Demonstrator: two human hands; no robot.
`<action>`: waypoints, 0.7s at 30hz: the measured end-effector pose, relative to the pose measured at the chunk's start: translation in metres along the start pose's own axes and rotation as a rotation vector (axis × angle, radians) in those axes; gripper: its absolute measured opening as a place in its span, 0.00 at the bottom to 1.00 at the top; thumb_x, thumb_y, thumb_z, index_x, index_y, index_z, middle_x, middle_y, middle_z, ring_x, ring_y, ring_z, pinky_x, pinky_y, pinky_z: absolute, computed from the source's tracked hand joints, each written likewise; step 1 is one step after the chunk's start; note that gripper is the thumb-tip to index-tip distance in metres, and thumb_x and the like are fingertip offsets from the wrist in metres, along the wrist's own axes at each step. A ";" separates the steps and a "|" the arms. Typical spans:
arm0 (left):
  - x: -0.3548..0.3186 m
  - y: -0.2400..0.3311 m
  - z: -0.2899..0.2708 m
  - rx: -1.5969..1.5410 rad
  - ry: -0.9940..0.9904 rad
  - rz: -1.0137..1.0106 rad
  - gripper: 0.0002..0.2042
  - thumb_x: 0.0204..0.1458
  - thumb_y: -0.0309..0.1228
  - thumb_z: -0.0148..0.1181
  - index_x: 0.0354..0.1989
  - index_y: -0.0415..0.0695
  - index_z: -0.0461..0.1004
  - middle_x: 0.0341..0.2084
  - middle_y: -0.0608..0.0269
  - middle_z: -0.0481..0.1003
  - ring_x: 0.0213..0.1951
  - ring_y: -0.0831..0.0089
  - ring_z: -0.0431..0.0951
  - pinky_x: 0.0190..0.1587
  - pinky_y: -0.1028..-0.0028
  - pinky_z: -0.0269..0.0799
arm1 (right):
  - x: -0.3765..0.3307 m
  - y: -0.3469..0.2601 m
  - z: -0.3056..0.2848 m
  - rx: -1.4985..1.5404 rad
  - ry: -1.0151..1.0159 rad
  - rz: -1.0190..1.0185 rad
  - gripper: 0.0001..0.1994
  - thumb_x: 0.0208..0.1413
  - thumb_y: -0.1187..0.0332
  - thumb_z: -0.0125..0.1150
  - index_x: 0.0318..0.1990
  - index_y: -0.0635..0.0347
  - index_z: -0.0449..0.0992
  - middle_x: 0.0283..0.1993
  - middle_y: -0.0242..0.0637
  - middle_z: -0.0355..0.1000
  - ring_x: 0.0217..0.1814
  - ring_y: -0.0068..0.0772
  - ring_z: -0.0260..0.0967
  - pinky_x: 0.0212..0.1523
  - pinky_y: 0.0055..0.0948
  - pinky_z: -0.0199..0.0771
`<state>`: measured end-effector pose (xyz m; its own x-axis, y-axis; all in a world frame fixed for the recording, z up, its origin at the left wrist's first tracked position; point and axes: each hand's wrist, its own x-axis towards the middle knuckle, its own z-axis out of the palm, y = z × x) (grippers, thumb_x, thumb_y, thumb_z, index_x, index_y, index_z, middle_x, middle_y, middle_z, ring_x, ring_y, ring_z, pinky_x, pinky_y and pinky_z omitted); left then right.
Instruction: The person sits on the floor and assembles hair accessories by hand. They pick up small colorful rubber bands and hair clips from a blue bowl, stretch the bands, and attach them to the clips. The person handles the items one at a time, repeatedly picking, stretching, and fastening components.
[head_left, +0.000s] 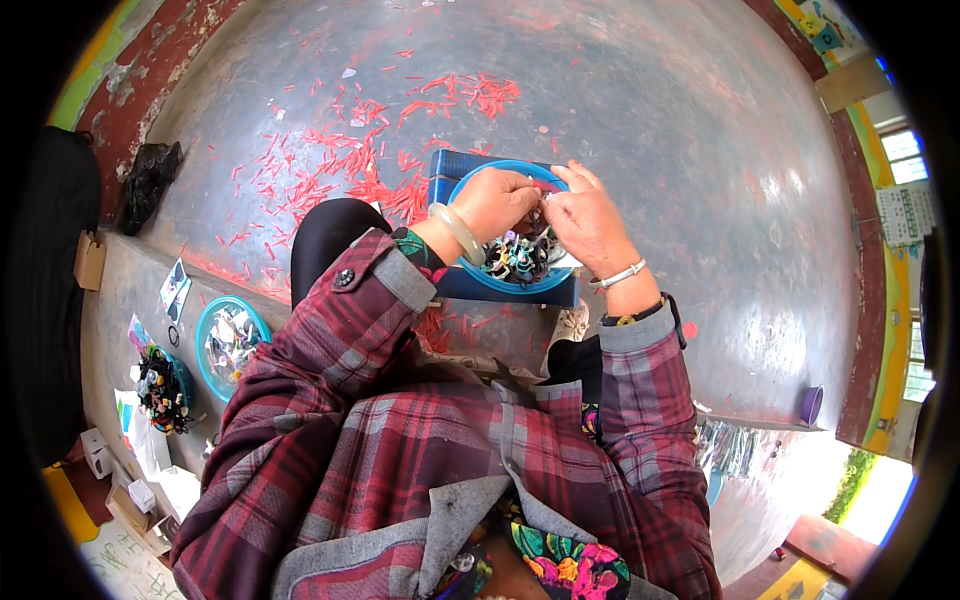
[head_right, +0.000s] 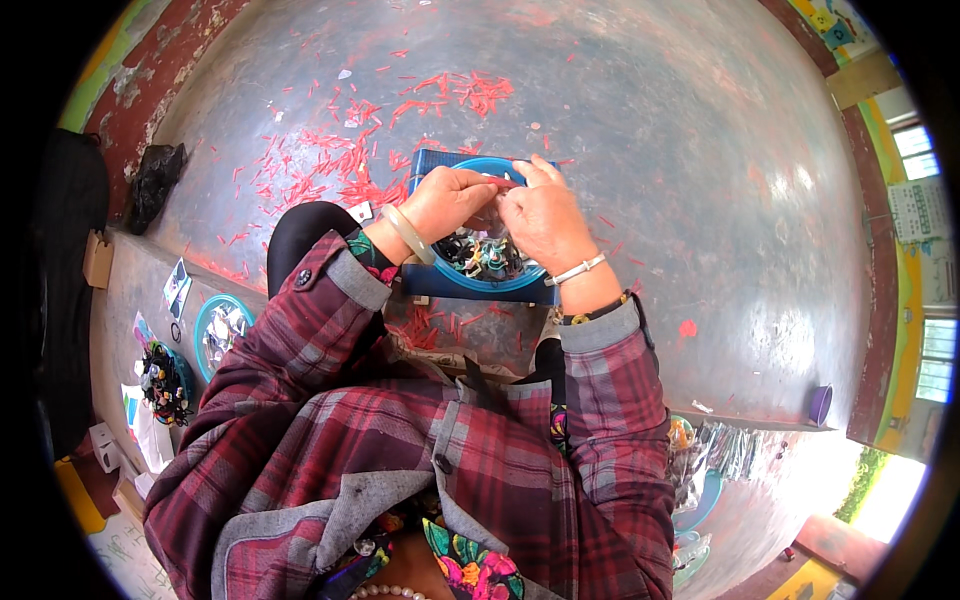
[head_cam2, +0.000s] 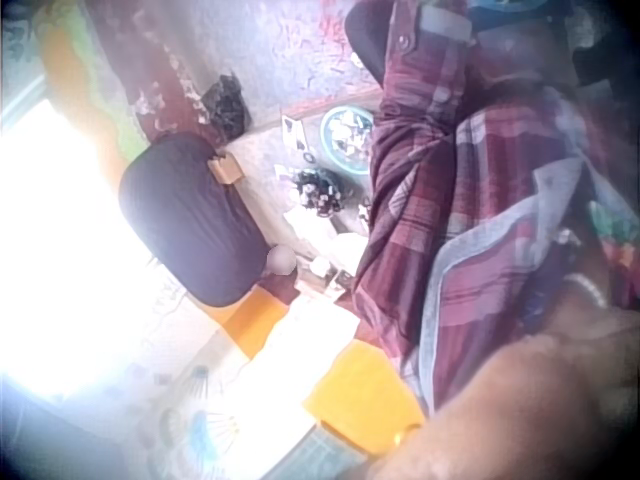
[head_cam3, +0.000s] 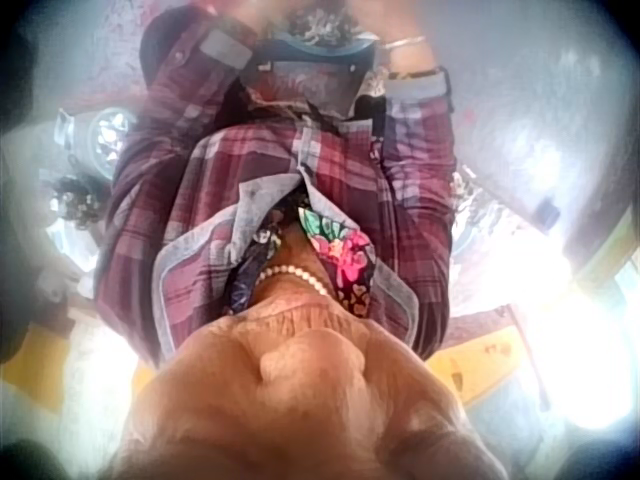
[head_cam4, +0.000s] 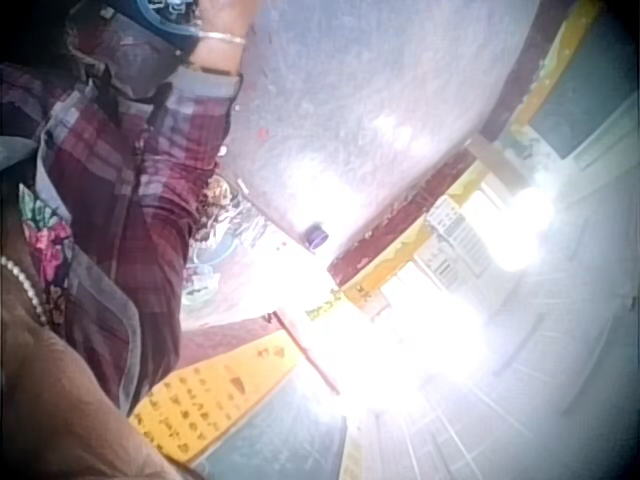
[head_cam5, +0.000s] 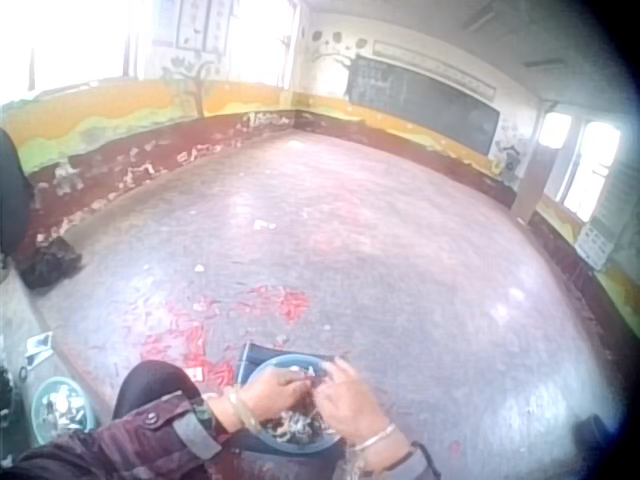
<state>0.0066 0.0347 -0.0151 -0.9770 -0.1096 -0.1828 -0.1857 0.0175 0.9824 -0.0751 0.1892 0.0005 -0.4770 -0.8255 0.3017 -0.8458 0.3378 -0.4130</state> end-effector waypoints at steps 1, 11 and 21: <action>0.000 0.000 0.000 -0.005 0.023 -0.018 0.13 0.55 0.30 0.48 0.40 0.34 0.73 0.27 0.61 0.75 0.27 0.78 0.75 0.30 0.78 0.73 | 0.001 -0.001 -0.005 0.031 0.016 0.027 0.07 0.45 0.67 0.55 0.23 0.60 0.76 0.49 0.53 0.67 0.56 0.55 0.59 0.55 0.41 0.60; 0.001 -0.002 0.001 -0.088 0.157 0.087 0.13 0.53 0.30 0.49 0.34 0.31 0.74 0.21 0.59 0.74 0.23 0.75 0.74 0.25 0.76 0.72 | 0.003 -0.019 -0.005 -0.078 0.090 -0.004 0.11 0.38 0.64 0.61 0.32 0.55 0.77 0.53 0.51 0.64 0.60 0.53 0.55 0.57 0.42 0.57; 0.001 0.007 -0.004 -0.352 0.206 -0.083 0.12 0.55 0.31 0.48 0.39 0.35 0.73 0.29 0.59 0.76 0.30 0.72 0.77 0.33 0.76 0.74 | 0.006 -0.028 -0.011 0.066 0.109 0.361 0.16 0.40 0.62 0.62 0.36 0.61 0.71 0.37 0.43 0.72 0.42 0.43 0.69 0.40 0.32 0.69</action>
<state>0.0049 0.0303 -0.0083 -0.9122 -0.2937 -0.2859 -0.1810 -0.3371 0.9239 -0.0571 0.1792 0.0230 -0.7670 -0.6045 0.2150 -0.6032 0.5654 -0.5626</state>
